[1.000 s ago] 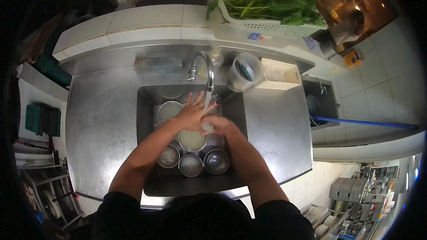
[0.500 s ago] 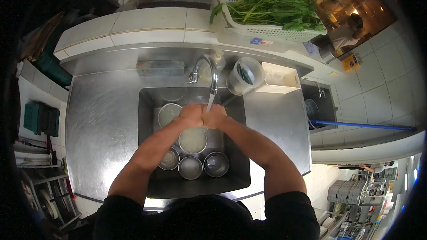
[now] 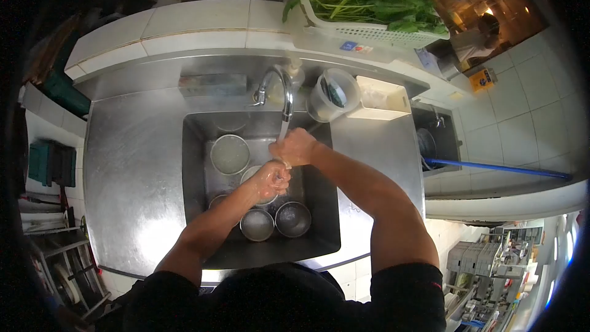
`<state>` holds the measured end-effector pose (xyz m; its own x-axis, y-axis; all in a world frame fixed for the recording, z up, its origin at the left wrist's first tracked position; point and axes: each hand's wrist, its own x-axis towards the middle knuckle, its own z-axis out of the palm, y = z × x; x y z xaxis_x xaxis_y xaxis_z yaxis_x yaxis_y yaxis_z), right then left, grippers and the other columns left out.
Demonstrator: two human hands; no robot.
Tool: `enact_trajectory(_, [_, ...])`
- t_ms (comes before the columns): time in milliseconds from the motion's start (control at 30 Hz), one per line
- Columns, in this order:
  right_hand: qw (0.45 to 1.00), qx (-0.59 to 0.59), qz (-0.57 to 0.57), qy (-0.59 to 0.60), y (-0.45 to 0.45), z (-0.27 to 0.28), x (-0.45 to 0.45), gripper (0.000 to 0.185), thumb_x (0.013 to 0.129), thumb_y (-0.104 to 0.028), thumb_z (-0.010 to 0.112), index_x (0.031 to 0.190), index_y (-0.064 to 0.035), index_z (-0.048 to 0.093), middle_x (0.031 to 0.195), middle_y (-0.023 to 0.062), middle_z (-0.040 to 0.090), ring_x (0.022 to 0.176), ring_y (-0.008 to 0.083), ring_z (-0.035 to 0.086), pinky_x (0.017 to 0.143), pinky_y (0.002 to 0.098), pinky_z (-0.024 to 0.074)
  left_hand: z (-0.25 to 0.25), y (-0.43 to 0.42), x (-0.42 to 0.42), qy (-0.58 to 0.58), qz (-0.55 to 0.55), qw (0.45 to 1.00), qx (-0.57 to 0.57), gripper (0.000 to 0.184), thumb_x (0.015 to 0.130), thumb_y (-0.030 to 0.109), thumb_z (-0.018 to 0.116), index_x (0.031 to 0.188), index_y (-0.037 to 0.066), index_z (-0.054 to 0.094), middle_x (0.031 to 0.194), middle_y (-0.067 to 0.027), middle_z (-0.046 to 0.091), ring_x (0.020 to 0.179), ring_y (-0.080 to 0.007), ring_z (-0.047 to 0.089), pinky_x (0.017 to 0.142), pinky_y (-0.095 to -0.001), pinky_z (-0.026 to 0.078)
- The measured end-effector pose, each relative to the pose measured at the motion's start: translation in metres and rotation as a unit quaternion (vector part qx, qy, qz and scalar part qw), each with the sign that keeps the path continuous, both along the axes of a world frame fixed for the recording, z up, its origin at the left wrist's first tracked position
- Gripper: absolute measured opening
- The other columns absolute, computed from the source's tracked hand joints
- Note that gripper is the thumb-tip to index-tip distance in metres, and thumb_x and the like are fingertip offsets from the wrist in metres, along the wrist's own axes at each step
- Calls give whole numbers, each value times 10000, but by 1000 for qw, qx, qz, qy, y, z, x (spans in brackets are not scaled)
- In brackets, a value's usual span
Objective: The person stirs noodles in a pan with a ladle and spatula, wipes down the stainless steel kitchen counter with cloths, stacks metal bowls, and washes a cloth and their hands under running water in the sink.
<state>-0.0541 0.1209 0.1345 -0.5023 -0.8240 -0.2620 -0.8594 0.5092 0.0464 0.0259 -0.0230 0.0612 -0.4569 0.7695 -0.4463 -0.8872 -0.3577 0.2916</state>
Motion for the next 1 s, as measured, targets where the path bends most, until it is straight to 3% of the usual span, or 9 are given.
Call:
enact_trajectory(200, [997, -66, 12, 33, 15, -29, -1, 187, 797, -279, 623, 892, -122, 585, 701, 94, 654, 688, 314, 697, 556, 451, 539, -4, 13, 11, -97, 29, 987, 127, 107, 697, 127, 527, 616, 156, 463, 442, 45, 304, 367, -106, 245, 447, -279, 247])
enact_trajectory(500, [959, -268, -65, 64, 28, -71, 7, 286, 717, -330, 649, 924, -143, 585, 817, 93, 650, 695, 317, 660, 560, 440, 523, 8, 21, 7, -161, 97, 959, 210, 91, 668, 131, 515, 598, 149, 458, 430, 49, 295, 351, -105, 255, 434, -285, 252])
enact_trajectory(600, [929, -334, -152, 37, 33, -105, 16, 324, 701, -375, 661, 929, -153, 603, 789, 91, 643, 696, 348, 647, 584, 447, 521, 11, 24, 2, -180, 127, 959, 178, 112, 667, 129, 509, 586, 158, 437, 431, 56, 289, 350, -108, 252, 432, -292, 261])
enact_trajectory(700, [874, -380, -300, 36, 20, -118, 45, 249, 831, -271, 568, 1024, -136, 651, 828, 103, 661, 720, 289, 663, 595, 421, 528, -10, 36, -9, -167, 152, 935, 274, 138, 759, 129, 505, 625, 134, 474, 461, 55, 321, 383, -94, 301, 437, -274, 288])
enact_trajectory(800, [807, -421, -413, -29, 4, -189, 83, 300, 806, -260, 663, 1017, -47, 669, 856, 105, 688, 681, 261, 670, 588, 409, 521, -50, 58, -48, -155, 190, 937, 249, 211, 841, 184, 519, 644, 145, 456, 463, 72, 278, 390, -108, 283, 459, -286, 301])
enact_trajectory(867, [751, -442, -485, -71, -9, -217, 98, 349, 789, -253, 727, 1013, 12, 681, 874, 106, 705, 655, 242, 675, 584, 402, 516, -90, 74, -83, -22, 180, 906, 381, 165, 899, 242, 516, 853, 100, 585, 599, 10, 540, 470, -147, 455, 530, -271, 386])
enact_trajectory(900, [753, -441, -484, -70, -14, -214, 100, 349, 789, -253, 727, 1013, 12, 681, 874, 106, 705, 655, 242, 675, 584, 402, 516, -68, 68, -91, -21, 181, 906, 383, 165, 899, 242, 516, 853, 100, 585, 599, 10, 540, 470, -147, 455, 530, -271, 386])
enact_trajectory(967, [389, -425, -698, -424, -28, -195, 109, 409, 694, -200, 805, 976, 69, 681, 887, 123, 692, 740, 229, 662, 642, 391, 521, -3, 44, -92, 67, 130, 984, -103, 357, 822, 208, 512, 1134, 74, 624, 899, -116, 667, 795, -232, 646, 714, -396, 495])
enact_trajectory(1000, [386, -427, -698, -426, -27, -177, 105, 409, 694, -200, 805, 976, 69, 681, 887, 123, 692, 740, 229, 662, 642, 391, 521, -3, 36, -89, 67, 128, 984, -107, 357, 822, 208, 512, 1134, 74, 624, 899, -116, 667, 795, -232, 646, 714, -396, 495])
